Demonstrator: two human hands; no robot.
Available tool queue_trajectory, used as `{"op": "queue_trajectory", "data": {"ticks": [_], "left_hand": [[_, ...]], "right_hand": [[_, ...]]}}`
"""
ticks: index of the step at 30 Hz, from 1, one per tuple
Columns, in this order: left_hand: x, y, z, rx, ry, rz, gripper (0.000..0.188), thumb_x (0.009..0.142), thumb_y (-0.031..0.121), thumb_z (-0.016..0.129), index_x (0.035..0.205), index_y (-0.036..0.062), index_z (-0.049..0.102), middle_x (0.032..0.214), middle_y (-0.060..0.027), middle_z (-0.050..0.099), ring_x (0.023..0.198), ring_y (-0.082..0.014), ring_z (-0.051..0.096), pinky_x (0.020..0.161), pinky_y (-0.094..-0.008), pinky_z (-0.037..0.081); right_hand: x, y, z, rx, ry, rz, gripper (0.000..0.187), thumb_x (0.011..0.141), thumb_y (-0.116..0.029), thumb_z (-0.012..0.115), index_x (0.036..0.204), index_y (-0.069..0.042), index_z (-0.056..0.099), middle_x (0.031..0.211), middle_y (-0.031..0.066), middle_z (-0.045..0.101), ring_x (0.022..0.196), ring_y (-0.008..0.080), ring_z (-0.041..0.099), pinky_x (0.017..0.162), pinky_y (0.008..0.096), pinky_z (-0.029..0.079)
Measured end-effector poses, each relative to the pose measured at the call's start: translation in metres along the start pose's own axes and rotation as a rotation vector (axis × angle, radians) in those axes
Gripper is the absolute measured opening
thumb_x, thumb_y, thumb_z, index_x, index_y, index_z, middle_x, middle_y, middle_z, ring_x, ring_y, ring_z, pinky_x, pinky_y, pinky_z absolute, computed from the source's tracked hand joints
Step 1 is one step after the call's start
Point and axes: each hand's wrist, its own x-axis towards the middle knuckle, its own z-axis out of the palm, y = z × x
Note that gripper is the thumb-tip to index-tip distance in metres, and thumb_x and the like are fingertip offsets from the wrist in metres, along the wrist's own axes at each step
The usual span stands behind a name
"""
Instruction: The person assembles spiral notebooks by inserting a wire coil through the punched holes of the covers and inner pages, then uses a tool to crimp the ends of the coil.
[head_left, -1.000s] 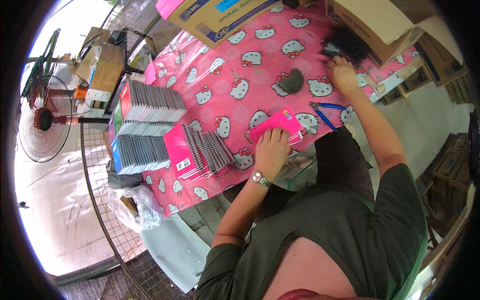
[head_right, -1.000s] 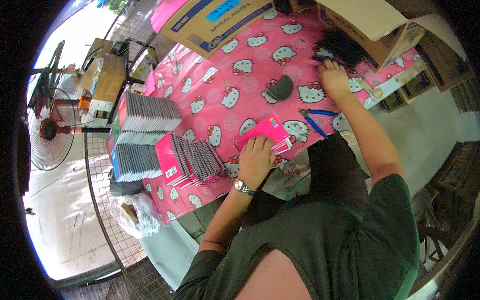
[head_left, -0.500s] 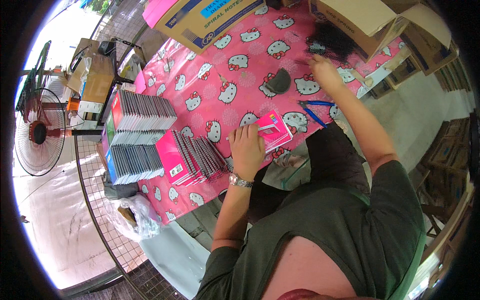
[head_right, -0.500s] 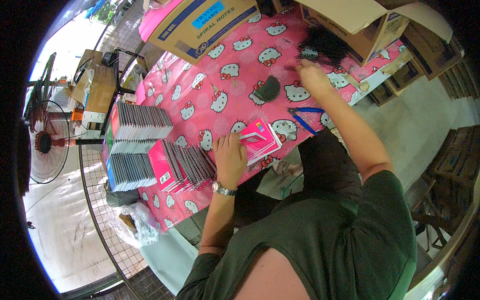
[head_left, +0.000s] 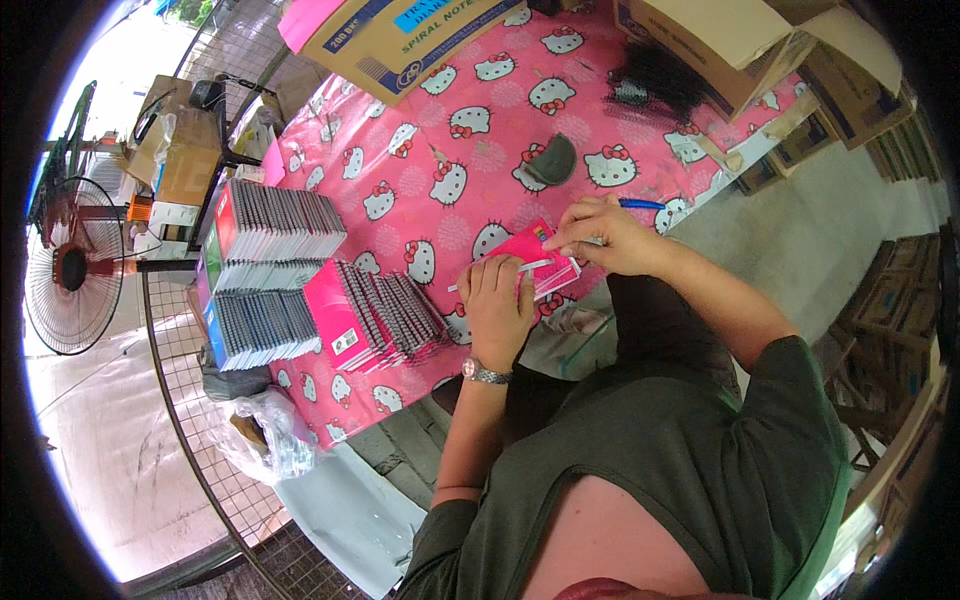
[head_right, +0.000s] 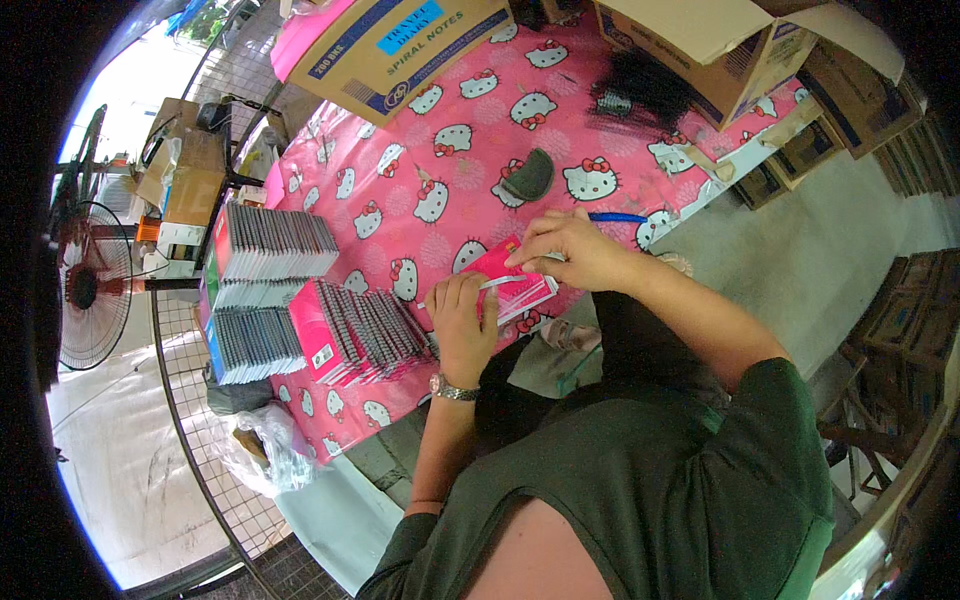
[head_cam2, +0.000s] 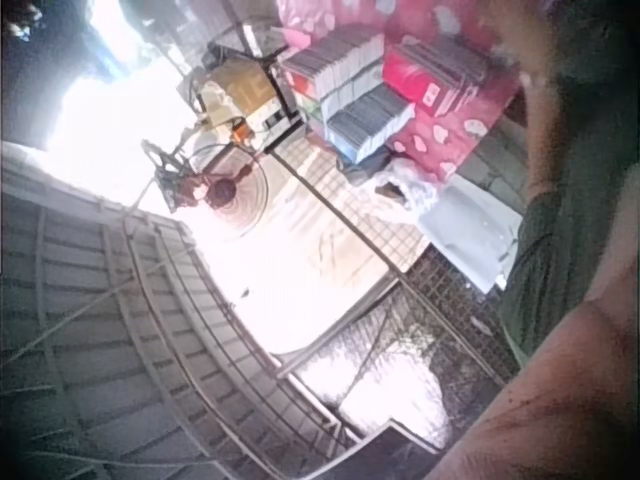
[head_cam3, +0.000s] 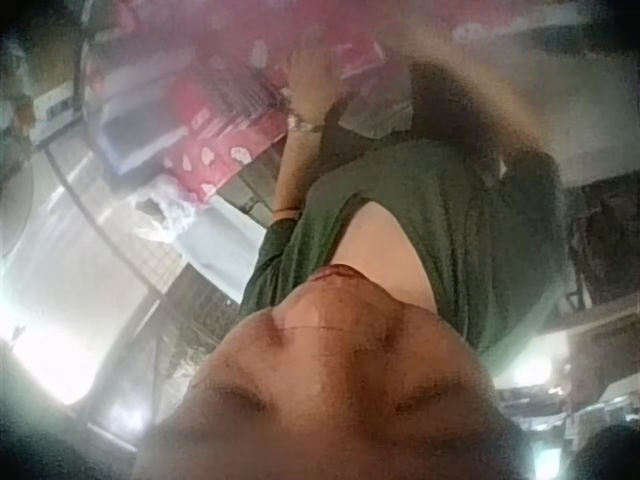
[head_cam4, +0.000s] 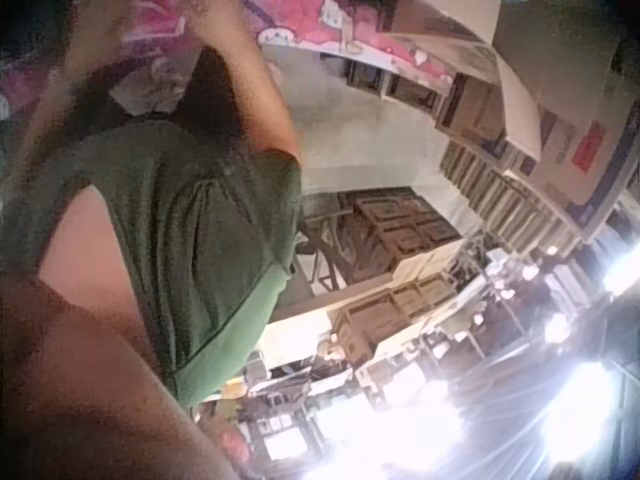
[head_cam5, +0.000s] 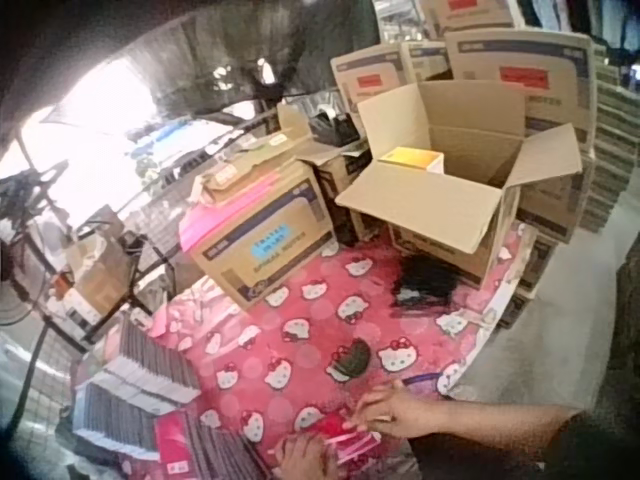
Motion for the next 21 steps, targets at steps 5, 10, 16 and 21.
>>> {"op": "queue_trajectory", "data": {"ticks": [5,10,16,21], "left_hand": [[-0.001,-0.003,0.002,-0.001,-0.016,0.009,0.024,0.083,0.015,0.065,0.105,0.0050,0.060,0.102,-0.0117,0.061,0.102,-0.0314,0.055,0.099,-0.0471,0.037],[-0.001,-0.004,0.003,-0.002,-0.029,-0.007,0.024,0.084,0.015,0.065,0.105,0.0047,0.060,0.100,-0.0124,0.061,0.101,-0.0321,0.055,0.099,-0.0471,0.037],[0.003,-0.004,0.002,0.010,-0.001,0.011,0.023,0.085,0.016,0.064,0.104,0.0045,0.060,0.098,-0.0125,0.061,0.100,-0.0321,0.055,0.098,-0.0470,0.037],[0.003,-0.006,0.001,0.006,-0.020,0.008,0.022,0.086,0.016,0.063,0.104,0.0049,0.060,0.098,-0.0123,0.061,0.099,-0.0320,0.055,0.098,-0.0468,0.037]], "right_hand": [[0.000,-0.006,0.014,0.135,0.169,-0.004,0.027,0.083,-0.006,0.069,0.107,-0.017,0.072,0.099,0.0035,0.059,0.099,0.0211,0.056,0.090,0.0368,0.039],[0.000,-0.014,0.017,-0.059,0.167,-0.068,0.029,0.081,0.003,0.066,0.106,-0.012,0.070,0.098,0.0066,0.058,0.096,0.0227,0.057,0.085,0.0347,0.044],[0.000,-0.016,0.025,0.306,0.150,0.122,0.029,0.081,0.006,0.064,0.107,-0.007,0.068,0.097,0.0082,0.058,0.094,0.0238,0.058,0.081,0.0332,0.047],[0.000,-0.015,0.023,0.295,0.119,0.095,0.024,0.084,0.002,0.064,0.107,-0.005,0.068,0.097,0.0095,0.060,0.092,0.0253,0.060,0.080,0.0342,0.049]]}}
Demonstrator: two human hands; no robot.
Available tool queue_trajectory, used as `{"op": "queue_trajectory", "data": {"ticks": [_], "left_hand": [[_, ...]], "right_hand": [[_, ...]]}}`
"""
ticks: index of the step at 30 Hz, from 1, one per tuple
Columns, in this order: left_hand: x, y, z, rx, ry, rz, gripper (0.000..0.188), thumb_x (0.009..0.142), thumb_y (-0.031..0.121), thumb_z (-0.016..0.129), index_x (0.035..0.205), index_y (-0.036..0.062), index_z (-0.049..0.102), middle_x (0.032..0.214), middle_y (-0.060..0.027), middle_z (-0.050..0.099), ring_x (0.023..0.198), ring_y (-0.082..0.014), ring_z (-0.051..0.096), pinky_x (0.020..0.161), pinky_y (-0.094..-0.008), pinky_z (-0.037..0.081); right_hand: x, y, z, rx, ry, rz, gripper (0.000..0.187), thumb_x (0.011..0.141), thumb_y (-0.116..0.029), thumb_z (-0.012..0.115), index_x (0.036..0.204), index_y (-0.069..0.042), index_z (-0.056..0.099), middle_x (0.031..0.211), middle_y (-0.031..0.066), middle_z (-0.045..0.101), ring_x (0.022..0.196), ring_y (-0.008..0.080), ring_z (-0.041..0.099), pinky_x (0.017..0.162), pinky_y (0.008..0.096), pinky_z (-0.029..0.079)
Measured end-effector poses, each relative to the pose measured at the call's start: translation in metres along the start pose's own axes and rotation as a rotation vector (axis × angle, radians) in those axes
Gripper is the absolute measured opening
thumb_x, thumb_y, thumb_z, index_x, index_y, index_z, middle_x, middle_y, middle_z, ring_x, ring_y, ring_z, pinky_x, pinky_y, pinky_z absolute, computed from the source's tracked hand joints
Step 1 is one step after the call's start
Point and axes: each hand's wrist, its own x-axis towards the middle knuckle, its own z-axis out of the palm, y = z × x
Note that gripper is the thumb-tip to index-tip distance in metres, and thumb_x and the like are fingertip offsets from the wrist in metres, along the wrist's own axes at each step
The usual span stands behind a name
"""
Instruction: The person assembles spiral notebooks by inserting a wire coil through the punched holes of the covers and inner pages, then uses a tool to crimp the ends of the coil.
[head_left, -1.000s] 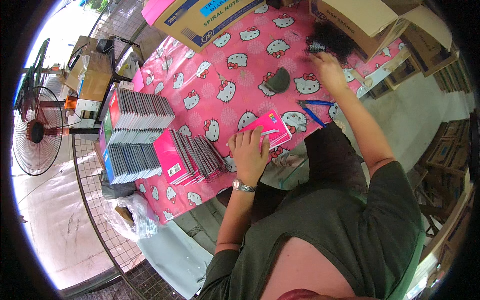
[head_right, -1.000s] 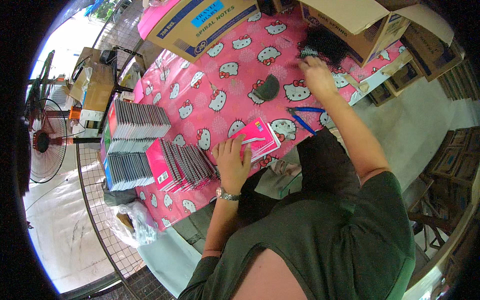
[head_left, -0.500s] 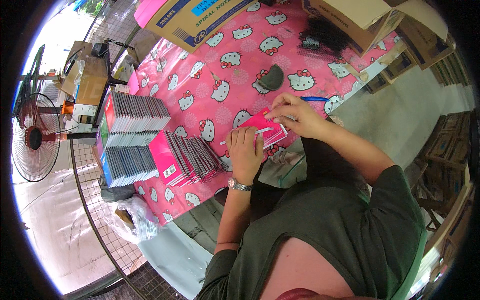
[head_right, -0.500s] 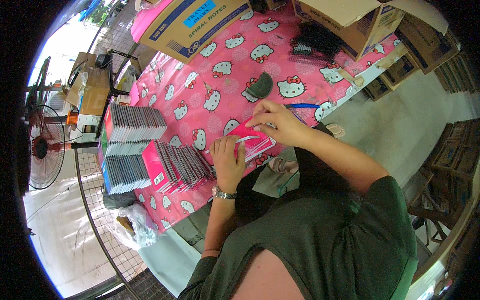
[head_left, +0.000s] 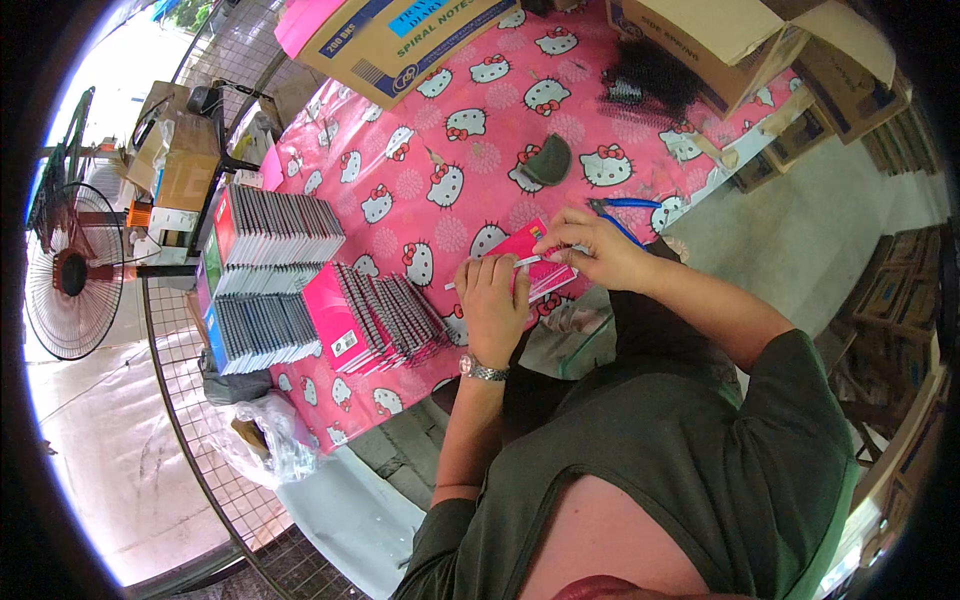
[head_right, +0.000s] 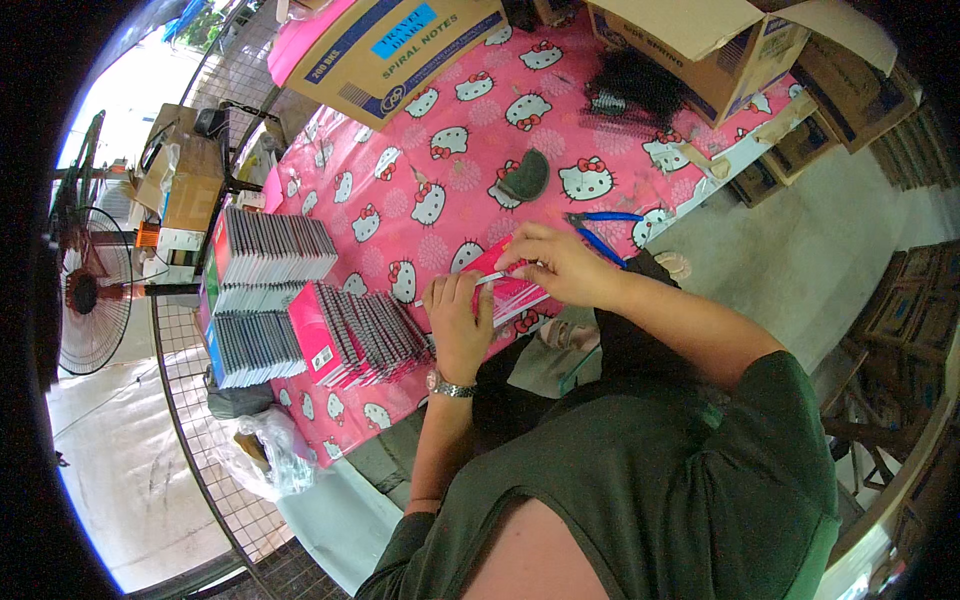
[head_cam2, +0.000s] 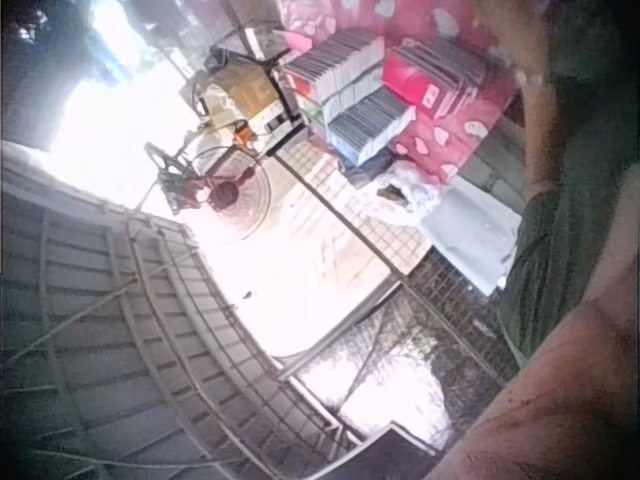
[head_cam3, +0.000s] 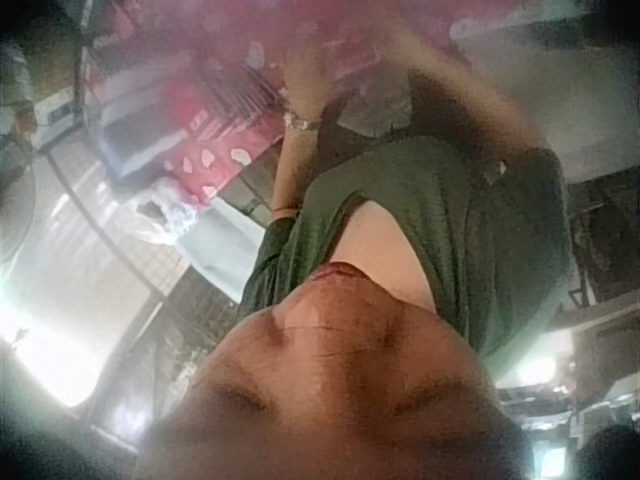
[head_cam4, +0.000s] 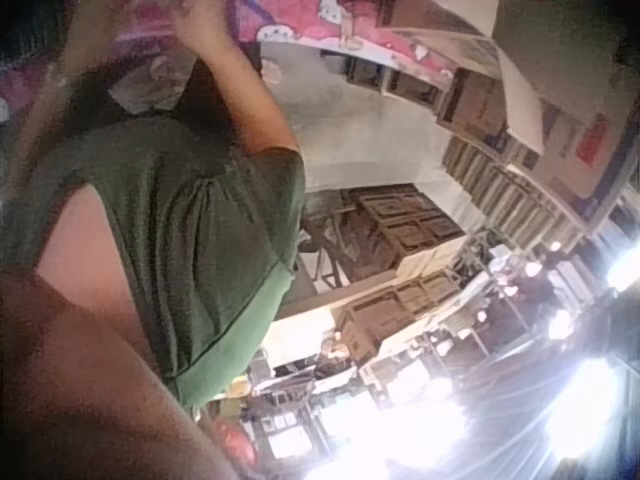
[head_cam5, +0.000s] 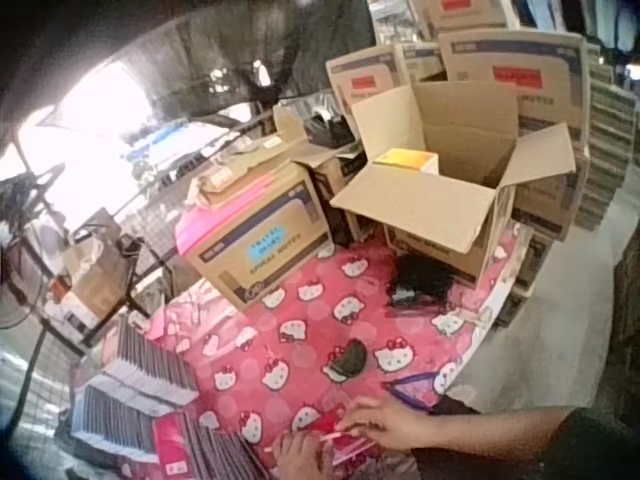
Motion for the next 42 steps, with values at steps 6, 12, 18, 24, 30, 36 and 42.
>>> {"op": "queue_trajectory", "data": {"ticks": [6,12,18,24,30,36,42], "left_hand": [[0.007,0.011,0.001,0.010,0.016,0.014,0.024,0.087,0.017,0.062,0.108,0.0060,0.060,0.101,-0.0108,0.062,0.102,-0.0293,0.056,0.104,-0.0495,0.034],[0.009,0.018,0.003,0.041,-0.057,0.028,0.029,0.087,0.020,0.062,0.113,0.0074,0.058,0.105,-0.0085,0.062,0.106,-0.0271,0.056,0.109,-0.0517,0.029],[0.004,0.016,0.003,0.012,-0.065,0.023,0.026,0.088,0.020,0.062,0.110,0.0071,0.060,0.107,-0.0086,0.062,0.109,-0.0261,0.056,0.111,-0.0531,0.027],[-0.007,0.007,0.006,0.069,-0.077,0.031,0.025,0.086,0.021,0.065,0.107,0.0078,0.061,0.111,-0.0094,0.061,0.117,-0.0285,0.053,0.112,-0.0528,0.024],[-0.009,-0.003,0.002,0.022,0.011,-0.155,0.032,0.079,0.026,0.073,0.104,0.0097,0.063,0.112,-0.0101,0.058,0.116,-0.0326,0.048,0.104,-0.0576,0.028],[0.001,-0.001,0.007,-0.054,-0.014,-0.094,0.035,0.075,0.030,0.077,0.100,0.0090,0.063,0.105,-0.0085,0.058,0.106,-0.0302,0.051,0.093,-0.0465,0.035],[0.005,-0.005,0.003,-0.103,-0.022,-0.099,0.036,0.073,0.028,0.078,0.099,0.0080,0.062,0.104,-0.0100,0.059,0.105,-0.0316,0.052,0.091,-0.0456,0.037]], "right_hand": [[-0.001,-0.008,-0.002,-0.264,0.006,-0.057,0.034,0.088,-0.011,0.065,0.121,-0.007,0.060,0.099,0.0139,0.062,0.096,0.0338,0.063,0.083,0.0410,0.051],[0.001,-0.028,-0.001,-0.459,-0.011,0.007,0.039,0.091,-0.019,0.061,0.128,-0.010,0.053,0.093,0.0180,0.066,0.092,0.0385,0.064,0.079,0.0469,0.051],[0.046,0.007,-0.020,-0.264,-0.134,0.329,0.040,0.090,-0.027,0.064,0.123,-0.008,0.054,0.125,0.0213,0.056,0.106,0.0421,0.059,0.087,0.0469,0.051],[0.088,0.093,-0.027,-0.994,-0.081,0.130,0.052,0.076,-0.034,0.075,0.117,-0.005,0.061,0.136,0.0218,0.050,0.129,0.0409,0.044,0.101,0.0501,0.043],[0.070,0.009,-0.034,0.635,-0.716,-0.006,0.045,0.073,-0.023,0.077,0.113,-0.005,0.067,0.126,0.0155,0.056,0.123,0.0293,0.051,0.096,0.0419,0.044],[0.057,0.009,-0.048,0.415,-0.622,0.127,0.047,0.075,-0.023,0.075,0.117,-0.005,0.067,0.115,0.0081,0.058,0.111,0.0204,0.054,0.095,0.0336,0.042],[0.058,0.018,-0.042,0.590,-0.635,0.178,0.053,0.071,-0.027,0.076,0.116,-0.002,0.065,0.119,0.0104,0.056,0.116,0.0248,0.052,0.099,0.0365,0.040]]}}
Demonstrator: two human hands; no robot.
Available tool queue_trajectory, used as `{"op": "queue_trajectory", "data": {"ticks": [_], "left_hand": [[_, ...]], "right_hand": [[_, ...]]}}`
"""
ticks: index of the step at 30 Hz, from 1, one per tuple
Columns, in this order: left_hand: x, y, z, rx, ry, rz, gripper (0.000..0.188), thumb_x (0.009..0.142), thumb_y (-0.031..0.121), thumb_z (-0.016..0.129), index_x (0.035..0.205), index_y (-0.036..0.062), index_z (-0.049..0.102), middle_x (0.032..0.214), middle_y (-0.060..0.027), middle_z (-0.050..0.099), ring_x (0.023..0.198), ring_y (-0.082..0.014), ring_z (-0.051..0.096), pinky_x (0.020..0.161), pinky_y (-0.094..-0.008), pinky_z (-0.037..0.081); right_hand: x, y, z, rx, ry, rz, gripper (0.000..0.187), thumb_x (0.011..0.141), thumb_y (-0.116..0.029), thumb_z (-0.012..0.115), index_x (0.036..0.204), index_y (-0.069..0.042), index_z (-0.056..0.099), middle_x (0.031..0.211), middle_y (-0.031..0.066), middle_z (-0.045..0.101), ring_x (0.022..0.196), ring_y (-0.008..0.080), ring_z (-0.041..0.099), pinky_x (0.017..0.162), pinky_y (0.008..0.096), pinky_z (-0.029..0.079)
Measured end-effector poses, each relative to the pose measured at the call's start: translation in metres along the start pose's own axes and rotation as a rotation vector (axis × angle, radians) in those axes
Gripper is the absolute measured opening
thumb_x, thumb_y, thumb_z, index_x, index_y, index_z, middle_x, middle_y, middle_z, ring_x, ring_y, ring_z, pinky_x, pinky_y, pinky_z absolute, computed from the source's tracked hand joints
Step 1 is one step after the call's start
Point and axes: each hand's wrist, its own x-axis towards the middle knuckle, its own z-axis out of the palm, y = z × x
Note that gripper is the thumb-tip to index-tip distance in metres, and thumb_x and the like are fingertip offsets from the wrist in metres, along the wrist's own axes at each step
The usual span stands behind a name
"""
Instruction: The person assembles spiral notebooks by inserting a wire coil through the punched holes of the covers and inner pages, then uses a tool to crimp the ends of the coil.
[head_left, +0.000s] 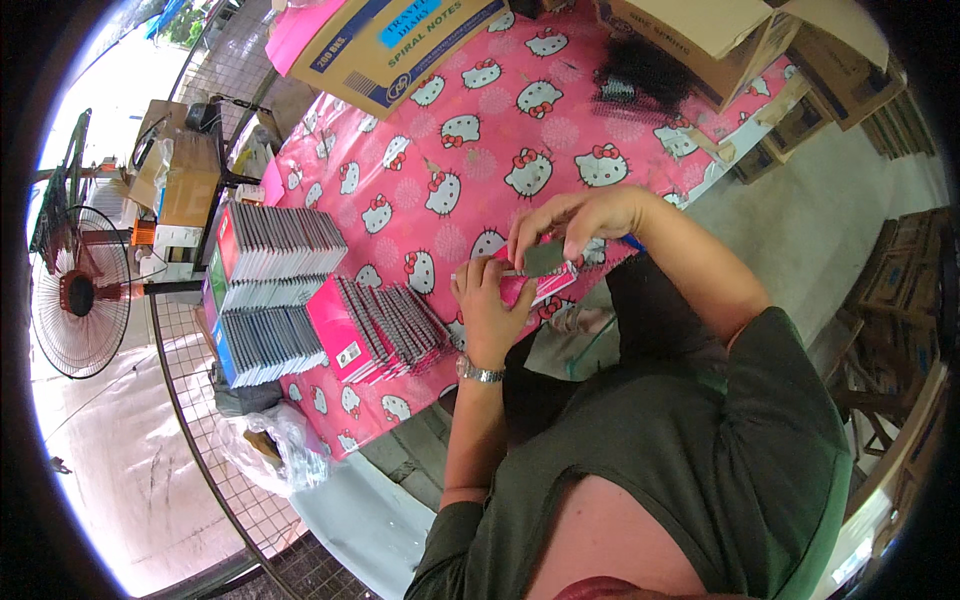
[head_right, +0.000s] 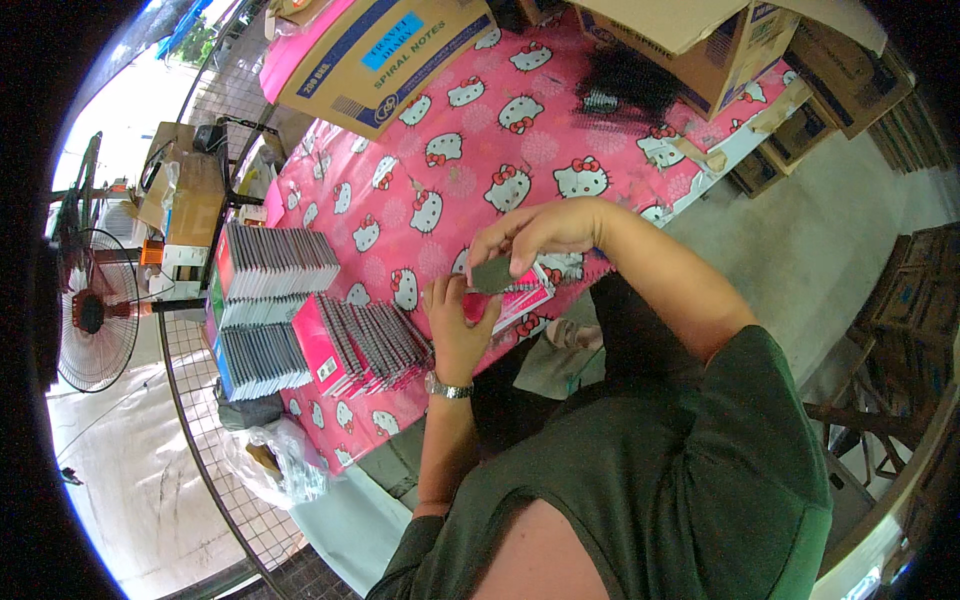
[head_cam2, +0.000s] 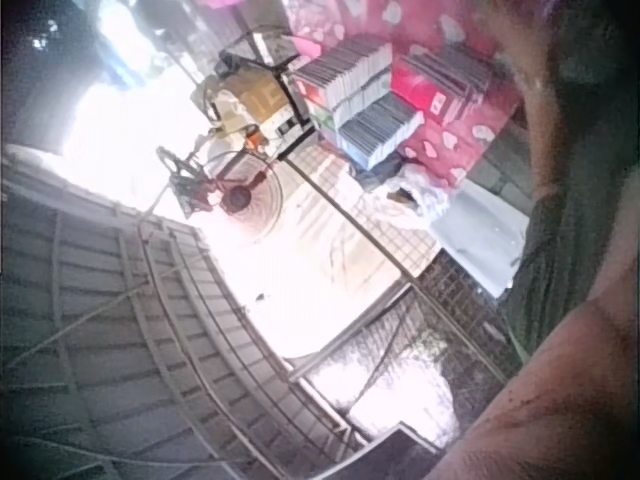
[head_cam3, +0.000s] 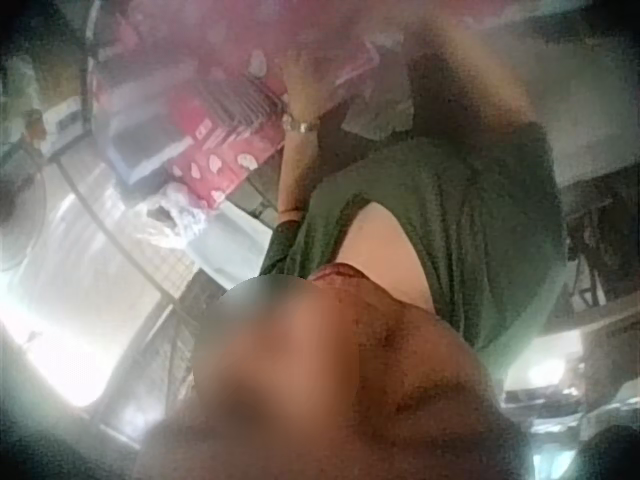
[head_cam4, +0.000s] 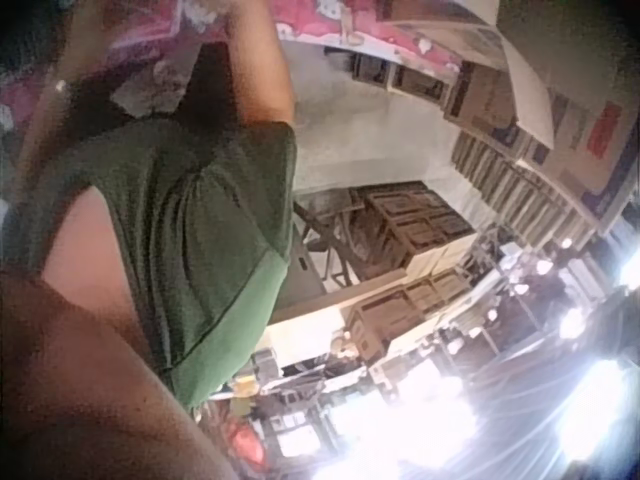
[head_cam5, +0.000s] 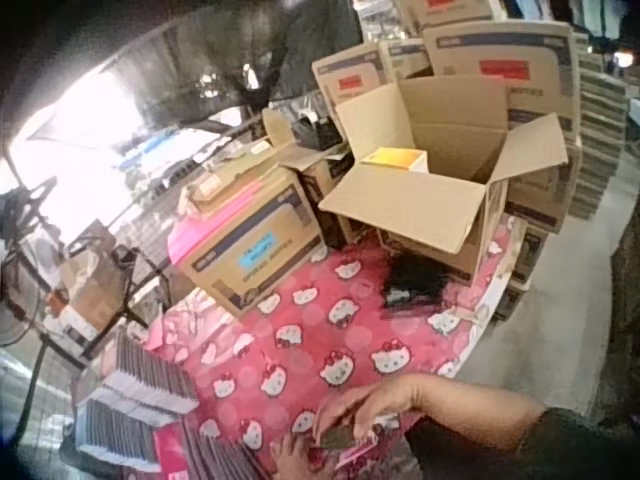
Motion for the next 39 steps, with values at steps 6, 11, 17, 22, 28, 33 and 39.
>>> {"op": "queue_trajectory", "data": {"ticks": [6,11,17,22,28,33,39], "left_hand": [[-0.004,-0.006,0.000,-0.079,0.054,0.004,0.035,0.072,0.016,0.075,0.101,0.0050,0.059,0.103,-0.0123,0.059,0.104,-0.0331,0.053,0.092,-0.0455,0.039],[-0.007,-0.024,-0.014,-0.154,0.047,-0.066,0.029,0.073,0.005,0.071,0.100,0.0022,0.059,0.104,-0.0133,0.059,0.104,-0.0346,0.053,0.090,-0.0442,0.042],[-0.008,-0.026,-0.020,-0.264,-0.004,-0.142,0.024,0.077,0.006,0.071,0.099,0.0015,0.062,0.102,-0.0143,0.060,0.102,-0.0346,0.054,0.088,-0.0435,0.044],[-0.002,-0.026,-0.019,-0.130,-0.005,0.004,0.021,0.079,0.006,0.071,0.099,0.0015,0.063,0.101,-0.0139,0.060,0.096,-0.0331,0.057,0.082,-0.0412,0.047],[0.009,-0.028,-0.018,-0.302,-0.106,-0.084,0.020,0.081,0.008,0.072,0.098,0.0011,0.063,0.098,-0.0129,0.060,0.084,-0.0295,0.060,0.070,-0.0360,0.049],[0.020,-0.023,-0.021,-0.332,-0.152,-0.054,0.021,0.080,0.010,0.074,0.097,0.0010,0.065,0.094,-0.0108,0.060,0.076,-0.0257,0.060,0.066,-0.0335,0.049],[0.025,-0.028,-0.016,-0.336,-0.180,-0.042,0.023,0.080,0.009,0.074,0.099,0.0012,0.064,0.093,-0.0104,0.059,0.076,-0.0219,0.060,0.065,-0.0317,0.048]], "right_hand": [[0.011,-0.002,0.001,0.208,-0.147,-0.034,0.051,0.070,-0.026,0.076,0.115,-0.004,0.065,0.122,0.0088,0.056,0.115,0.0231,0.052,0.100,0.0356,0.038],[0.022,0.003,-0.008,-0.072,0.024,0.106,0.049,0.074,-0.027,0.077,0.117,-0.005,0.063,0.118,0.0041,0.055,0.112,0.0178,0.051,0.097,0.0334,0.039],[0.025,0.010,-0.009,-0.042,-0.020,0.123,0.047,0.077,-0.024,0.075,0.119,-0.006,0.062,0.113,0.0035,0.056,0.108,0.0168,0.051,0.096,0.0321,0.039],[0.022,-0.001,-0.011,-0.174,-0.075,0.192,0.050,0.076,-0.023,0.078,0.119,-0.003,0.062,0.116,0.0041,0.057,0.108,0.0163,0.052,0.095,0.0320,0.039],[0.023,-0.006,-0.021,-0.267,-0.069,0.171,0.050,0.074,-0.022,0.080,0.117,-0.003,0.064,0.119,0.0044,0.057,0.109,0.0163,0.052,0.092,0.0319,0.042],[0.030,-0.009,-0.028,-0.130,-0.127,0.190,0.047,0.072,-0.022,0.081,0.112,-0.002,0.067,0.120,0.0055,0.056,0.107,0.0178,0.054,0.091,0.0318,0.043],[0.032,-0.007,-0.027,-0.118,-0.121,0.164,0.048,0.071,-0.022,0.081,0.112,-0.001,0.067,0.116,0.0060,0.057,0.105,0.0174,0.055,0.089,0.0314,0.045]]}}
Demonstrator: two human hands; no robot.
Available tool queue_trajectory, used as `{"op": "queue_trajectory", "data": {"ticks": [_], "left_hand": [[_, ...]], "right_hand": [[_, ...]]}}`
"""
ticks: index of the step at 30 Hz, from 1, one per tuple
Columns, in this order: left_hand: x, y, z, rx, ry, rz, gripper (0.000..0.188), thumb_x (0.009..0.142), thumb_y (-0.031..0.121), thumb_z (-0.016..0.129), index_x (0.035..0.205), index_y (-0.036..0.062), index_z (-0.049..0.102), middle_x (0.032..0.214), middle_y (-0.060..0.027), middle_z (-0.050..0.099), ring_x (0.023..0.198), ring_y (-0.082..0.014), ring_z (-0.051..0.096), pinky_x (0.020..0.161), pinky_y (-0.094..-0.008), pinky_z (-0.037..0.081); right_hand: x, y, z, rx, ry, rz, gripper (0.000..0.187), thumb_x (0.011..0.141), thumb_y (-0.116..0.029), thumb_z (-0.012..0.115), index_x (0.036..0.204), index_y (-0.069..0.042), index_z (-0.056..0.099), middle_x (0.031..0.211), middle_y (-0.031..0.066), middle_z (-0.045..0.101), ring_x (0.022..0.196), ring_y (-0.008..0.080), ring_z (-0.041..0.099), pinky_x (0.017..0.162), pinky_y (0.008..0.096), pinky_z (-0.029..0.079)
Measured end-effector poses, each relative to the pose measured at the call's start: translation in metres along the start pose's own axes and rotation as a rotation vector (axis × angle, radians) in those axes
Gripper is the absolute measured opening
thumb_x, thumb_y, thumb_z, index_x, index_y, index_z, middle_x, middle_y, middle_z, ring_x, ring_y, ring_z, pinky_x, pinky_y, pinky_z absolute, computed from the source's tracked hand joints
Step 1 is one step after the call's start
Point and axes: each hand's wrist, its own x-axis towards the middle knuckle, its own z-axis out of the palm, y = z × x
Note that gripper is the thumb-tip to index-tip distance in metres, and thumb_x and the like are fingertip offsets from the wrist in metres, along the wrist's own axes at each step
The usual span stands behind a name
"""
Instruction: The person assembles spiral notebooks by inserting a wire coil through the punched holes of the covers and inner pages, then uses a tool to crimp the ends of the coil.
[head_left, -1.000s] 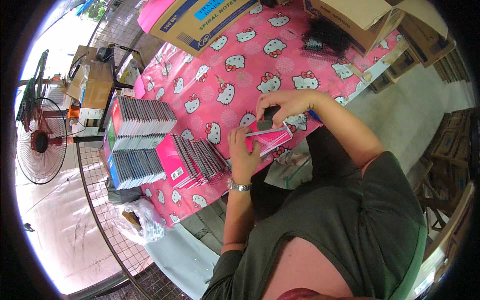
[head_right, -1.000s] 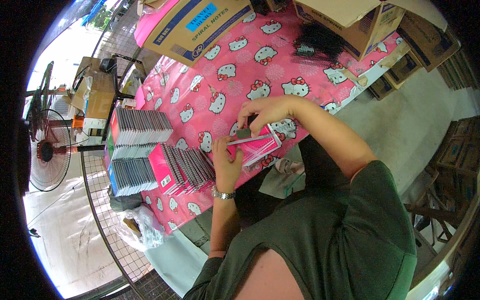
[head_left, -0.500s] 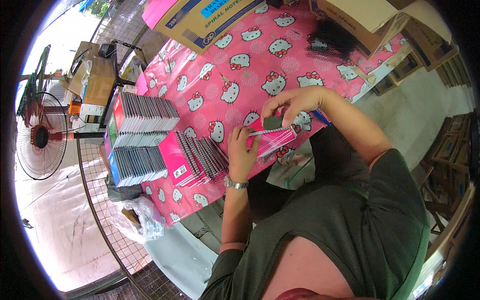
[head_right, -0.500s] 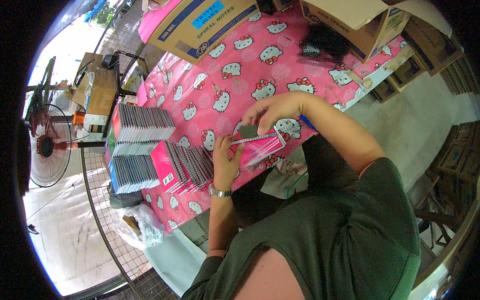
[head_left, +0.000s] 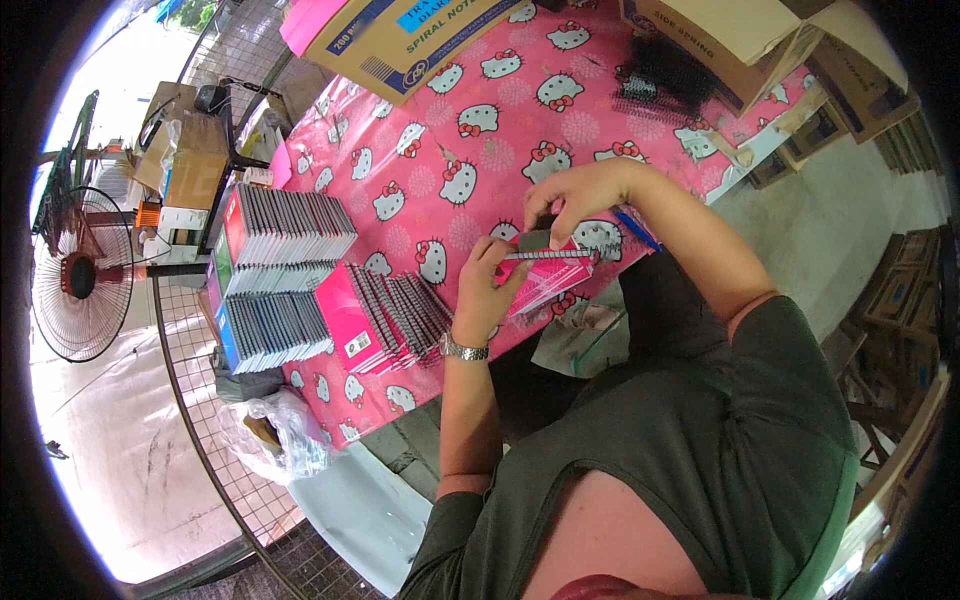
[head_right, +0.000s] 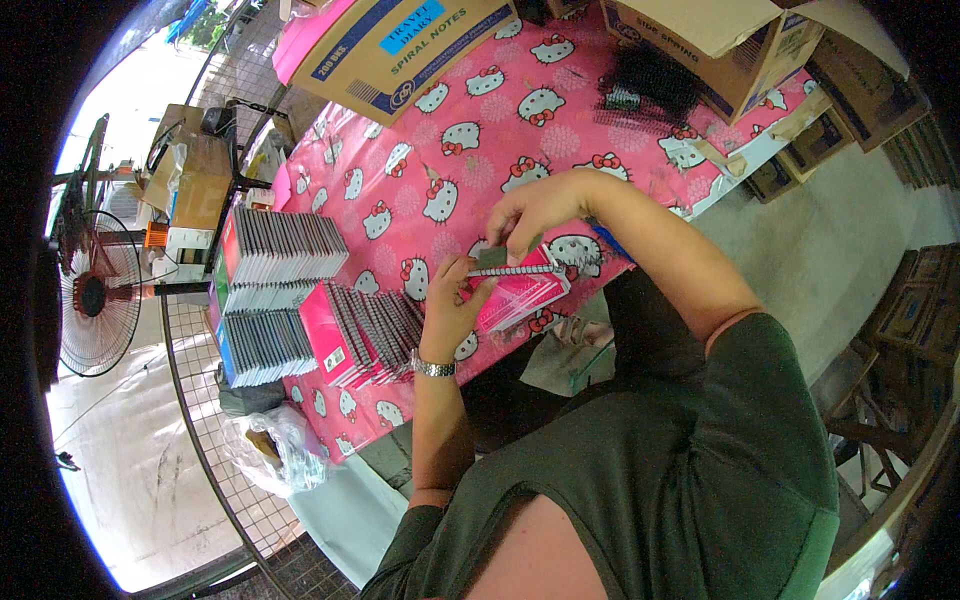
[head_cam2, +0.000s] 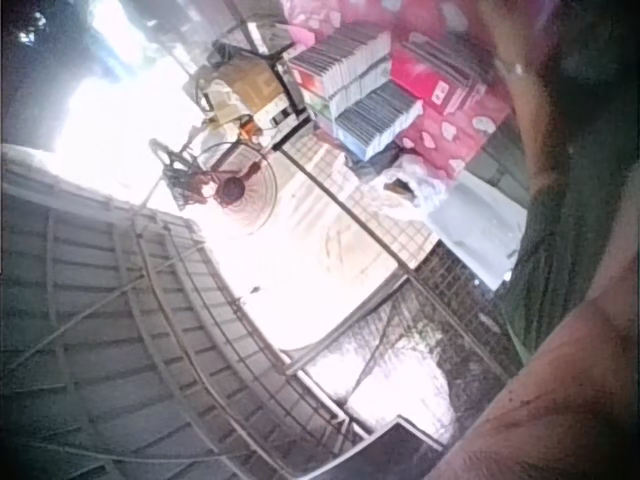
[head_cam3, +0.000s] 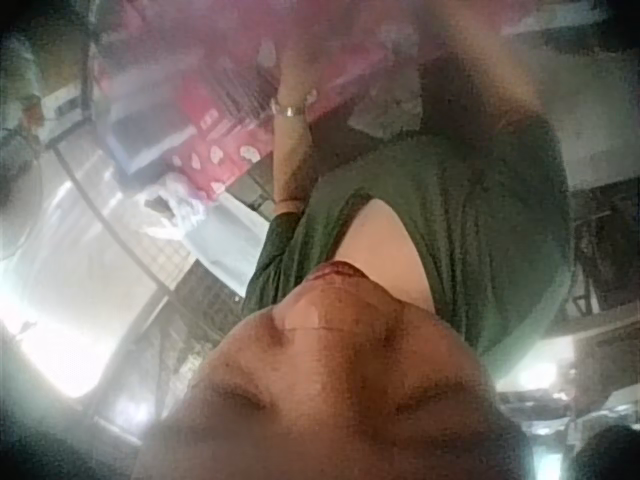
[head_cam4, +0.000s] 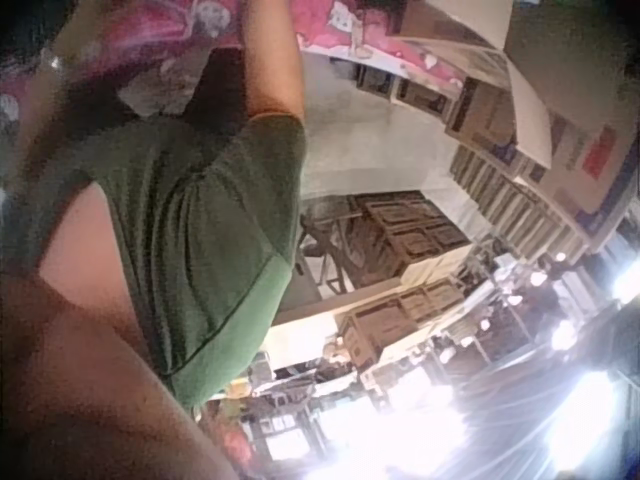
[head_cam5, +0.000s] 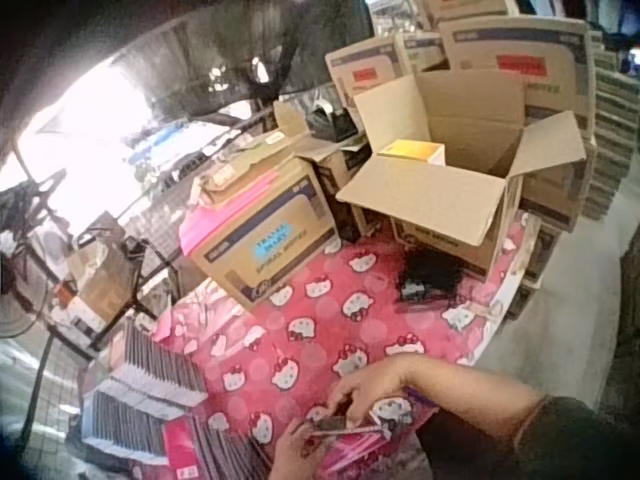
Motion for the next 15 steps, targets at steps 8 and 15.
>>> {"op": "queue_trajectory", "data": {"ticks": [8,15], "left_hand": [[-0.001,0.001,-0.001,-0.117,-0.005,-0.127,0.028,0.076,0.008,0.076,0.099,-0.0010,0.064,0.092,-0.0111,0.062,0.076,-0.0219,0.062,0.067,-0.0317,0.050],[-0.009,-0.014,0.008,-0.231,0.061,-0.166,0.029,0.073,0.007,0.079,0.097,-0.0028,0.064,0.088,-0.0124,0.064,0.076,-0.0197,0.064,0.067,-0.0306,0.051]], "right_hand": [[0.008,0.010,0.000,-0.008,0.007,-0.022,0.050,0.072,-0.020,0.081,0.115,-0.002,0.064,0.112,0.0053,0.057,0.105,0.0166,0.055,0.087,0.0306,0.044],[0.014,0.001,0.009,-0.106,0.002,-0.092,0.048,0.071,-0.015,0.081,0.116,-0.004,0.065,0.109,0.0051,0.059,0.104,0.0170,0.055,0.088,0.0308,0.043]]}}
